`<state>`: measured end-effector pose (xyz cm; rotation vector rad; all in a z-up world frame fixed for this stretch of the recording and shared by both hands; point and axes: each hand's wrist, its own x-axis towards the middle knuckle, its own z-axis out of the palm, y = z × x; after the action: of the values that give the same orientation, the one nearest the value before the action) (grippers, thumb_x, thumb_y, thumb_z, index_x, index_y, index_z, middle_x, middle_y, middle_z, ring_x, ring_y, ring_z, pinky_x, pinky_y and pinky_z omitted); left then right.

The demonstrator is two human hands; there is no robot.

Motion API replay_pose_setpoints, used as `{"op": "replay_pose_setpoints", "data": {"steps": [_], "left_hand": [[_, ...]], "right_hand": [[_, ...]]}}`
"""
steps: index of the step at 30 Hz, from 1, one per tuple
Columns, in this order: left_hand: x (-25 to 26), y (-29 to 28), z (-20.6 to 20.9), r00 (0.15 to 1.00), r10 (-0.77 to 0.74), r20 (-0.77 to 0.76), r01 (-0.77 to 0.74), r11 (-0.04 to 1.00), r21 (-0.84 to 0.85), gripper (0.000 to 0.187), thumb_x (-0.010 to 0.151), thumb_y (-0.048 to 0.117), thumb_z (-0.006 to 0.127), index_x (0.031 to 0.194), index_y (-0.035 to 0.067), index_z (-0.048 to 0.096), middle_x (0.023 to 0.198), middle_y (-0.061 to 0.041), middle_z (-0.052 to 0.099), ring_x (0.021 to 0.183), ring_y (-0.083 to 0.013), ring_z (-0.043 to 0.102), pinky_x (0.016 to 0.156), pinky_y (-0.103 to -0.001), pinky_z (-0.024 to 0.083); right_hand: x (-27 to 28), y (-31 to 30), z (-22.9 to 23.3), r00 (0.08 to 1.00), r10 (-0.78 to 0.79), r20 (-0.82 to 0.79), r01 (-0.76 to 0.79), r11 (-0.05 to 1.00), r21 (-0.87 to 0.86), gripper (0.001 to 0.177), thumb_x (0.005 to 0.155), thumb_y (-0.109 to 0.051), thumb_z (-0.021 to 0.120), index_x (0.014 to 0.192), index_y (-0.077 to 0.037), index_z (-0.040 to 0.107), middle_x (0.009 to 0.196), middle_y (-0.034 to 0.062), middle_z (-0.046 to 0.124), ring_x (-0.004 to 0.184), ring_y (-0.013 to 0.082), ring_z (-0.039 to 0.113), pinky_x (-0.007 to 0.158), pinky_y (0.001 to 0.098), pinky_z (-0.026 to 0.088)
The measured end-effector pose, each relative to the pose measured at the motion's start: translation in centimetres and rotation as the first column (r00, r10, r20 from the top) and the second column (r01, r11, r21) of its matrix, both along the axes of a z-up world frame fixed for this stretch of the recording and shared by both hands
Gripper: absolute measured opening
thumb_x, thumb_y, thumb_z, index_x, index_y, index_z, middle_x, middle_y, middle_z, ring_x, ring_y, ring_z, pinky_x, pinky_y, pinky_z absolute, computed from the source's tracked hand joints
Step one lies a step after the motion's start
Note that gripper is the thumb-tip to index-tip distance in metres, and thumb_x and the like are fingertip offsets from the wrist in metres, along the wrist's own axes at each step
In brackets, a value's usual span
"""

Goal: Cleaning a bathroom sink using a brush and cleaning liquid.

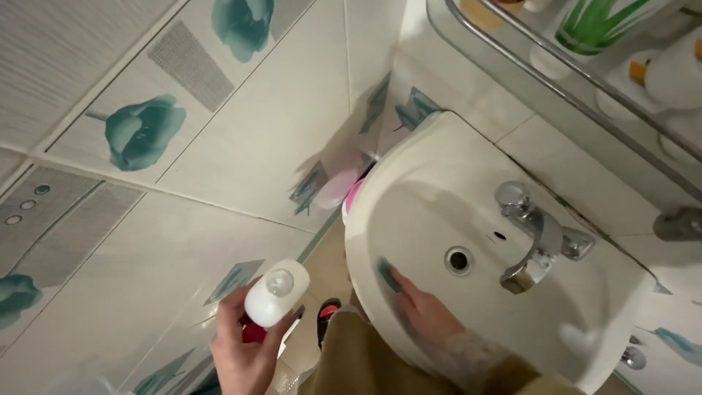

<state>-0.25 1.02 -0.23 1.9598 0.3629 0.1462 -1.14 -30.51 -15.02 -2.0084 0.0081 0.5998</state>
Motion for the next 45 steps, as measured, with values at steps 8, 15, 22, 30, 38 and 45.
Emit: {"op": "replay_pose_setpoints", "data": {"steps": [8, 15, 22, 30, 38, 45], "left_hand": [[0.8, 0.1, 0.0, 0.998, -0.064, -0.015, 0.064, 0.995, 0.072, 0.062, 0.074, 0.007, 0.085, 0.128, 0.001, 0.055, 0.109, -0.015, 0.076, 0.099, -0.0192, 0.075, 0.084, -0.035, 0.060], [1.3, -0.1, 1.2, 0.993, -0.114, 0.024, 0.115, 0.993, -0.027, 0.057, 0.079, 0.008, 0.082, 0.128, 0.002, 0.055, 0.114, -0.014, 0.074, 0.102, -0.0182, 0.073, 0.084, -0.033, 0.061], [0.9, 0.9, 0.9, 0.960, -0.257, 0.111, 0.261, 0.965, -0.024, 0.056, 0.081, 0.009, 0.081, 0.130, 0.000, 0.054, 0.116, -0.015, 0.073, 0.105, -0.0198, 0.072, 0.087, -0.033, 0.059], [0.6, 0.4, 1.0, 0.917, -0.380, 0.125, 0.388, 0.920, -0.055, 0.058, 0.080, 0.008, 0.081, 0.130, -0.001, 0.053, 0.118, -0.015, 0.071, 0.104, -0.0204, 0.071, 0.085, -0.033, 0.059], [0.2, -0.4, 1.1, 0.913, -0.385, 0.138, 0.397, 0.914, -0.079, 0.061, 0.081, 0.009, 0.081, 0.132, -0.003, 0.050, 0.121, -0.018, 0.070, 0.107, -0.0210, 0.069, 0.087, -0.033, 0.059], [-0.2, 0.4, 0.1, 0.921, -0.359, 0.150, 0.369, 0.928, -0.045, 0.061, 0.079, 0.009, 0.083, 0.130, -0.003, 0.052, 0.118, -0.017, 0.068, 0.105, -0.0202, 0.069, 0.086, -0.033, 0.058]], "right_hand": [[1.3, 4.1, -0.9, 0.884, -0.299, -0.358, 0.291, 0.954, -0.078, 0.066, 0.091, -0.032, 0.060, 0.145, -0.004, 0.034, 0.095, 0.0287, 0.071, 0.091, 0.0433, 0.073, 0.081, 0.0506, 0.055], [-9.8, 2.0, 5.3, 0.970, -0.178, -0.165, 0.061, 0.837, -0.544, 0.059, 0.085, -0.027, 0.063, 0.140, -0.014, 0.045, 0.104, 0.0215, 0.070, 0.095, 0.0437, 0.068, 0.084, 0.0565, 0.053], [-19.8, -8.2, 2.8, 0.966, -0.180, -0.186, -0.072, 0.503, -0.861, 0.031, 0.098, -0.022, 0.050, 0.122, -0.003, 0.056, 0.099, 0.0169, 0.068, 0.083, 0.0329, 0.073, 0.076, 0.0486, 0.061], [-15.3, -2.6, 5.4, 0.972, -0.212, -0.096, 0.071, 0.661, -0.747, 0.031, 0.097, -0.025, 0.051, 0.124, -0.012, 0.059, 0.096, 0.0170, 0.070, 0.088, 0.0373, 0.070, 0.079, 0.0512, 0.057], [-19.0, -9.4, -0.8, 0.970, -0.153, -0.189, -0.060, 0.602, -0.796, 0.029, 0.100, -0.019, 0.046, 0.124, -0.012, 0.060, 0.098, 0.0154, 0.070, 0.091, 0.0340, 0.072, 0.080, 0.0476, 0.059], [-15.9, -6.7, 3.4, 0.973, -0.018, -0.230, -0.183, 0.544, -0.819, 0.027, 0.097, -0.019, 0.051, 0.121, -0.012, 0.063, 0.101, 0.0144, 0.070, 0.096, 0.0323, 0.070, 0.085, 0.0468, 0.059]]}}
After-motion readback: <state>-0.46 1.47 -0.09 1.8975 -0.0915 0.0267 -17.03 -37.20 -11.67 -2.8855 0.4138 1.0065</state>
